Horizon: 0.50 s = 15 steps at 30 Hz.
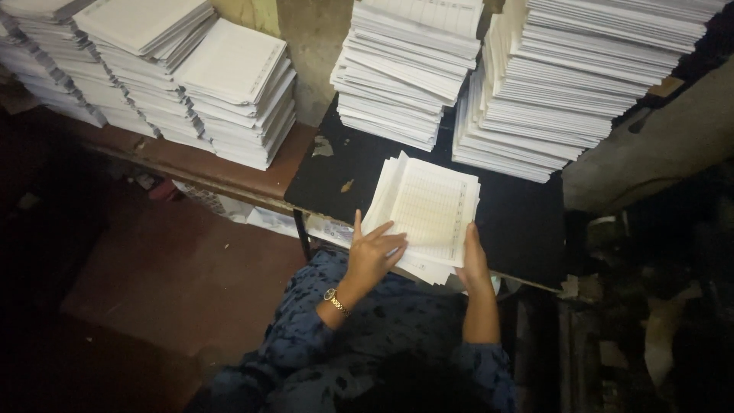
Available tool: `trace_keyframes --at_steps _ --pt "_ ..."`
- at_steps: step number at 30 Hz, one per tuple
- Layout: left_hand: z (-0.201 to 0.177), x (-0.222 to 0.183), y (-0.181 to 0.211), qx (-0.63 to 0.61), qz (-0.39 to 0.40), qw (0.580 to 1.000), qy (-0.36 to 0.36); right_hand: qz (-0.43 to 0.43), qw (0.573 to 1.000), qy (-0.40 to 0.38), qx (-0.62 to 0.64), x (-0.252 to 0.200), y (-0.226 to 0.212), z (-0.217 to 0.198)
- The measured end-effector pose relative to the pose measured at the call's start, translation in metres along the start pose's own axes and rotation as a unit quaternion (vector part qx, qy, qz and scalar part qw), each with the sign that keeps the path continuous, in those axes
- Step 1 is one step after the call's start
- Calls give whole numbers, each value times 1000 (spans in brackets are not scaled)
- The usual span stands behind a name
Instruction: The person is flipping through a stack of printed papers, likely counting them or checking for print quality.
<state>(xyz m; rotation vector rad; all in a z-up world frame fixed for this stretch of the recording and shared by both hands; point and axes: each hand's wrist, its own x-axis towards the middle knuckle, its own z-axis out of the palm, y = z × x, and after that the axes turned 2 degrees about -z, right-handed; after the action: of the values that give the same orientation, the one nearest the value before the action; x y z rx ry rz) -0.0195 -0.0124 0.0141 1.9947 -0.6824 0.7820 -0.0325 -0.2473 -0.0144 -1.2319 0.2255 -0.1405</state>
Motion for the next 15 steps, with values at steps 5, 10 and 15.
trace_keyframes --at_steps 5,10,15 --pt "8 -6 -11 -4 -29 999 -14 -9 1000 20 -4 -29 -39 38" --pt "-1 0 -4 80 -46 990 -111 -70 984 22 -165 -42 -50 52" --pt "27 -25 -40 -108 -149 979 -88 -122 991 50 -32 -15 -10 11"
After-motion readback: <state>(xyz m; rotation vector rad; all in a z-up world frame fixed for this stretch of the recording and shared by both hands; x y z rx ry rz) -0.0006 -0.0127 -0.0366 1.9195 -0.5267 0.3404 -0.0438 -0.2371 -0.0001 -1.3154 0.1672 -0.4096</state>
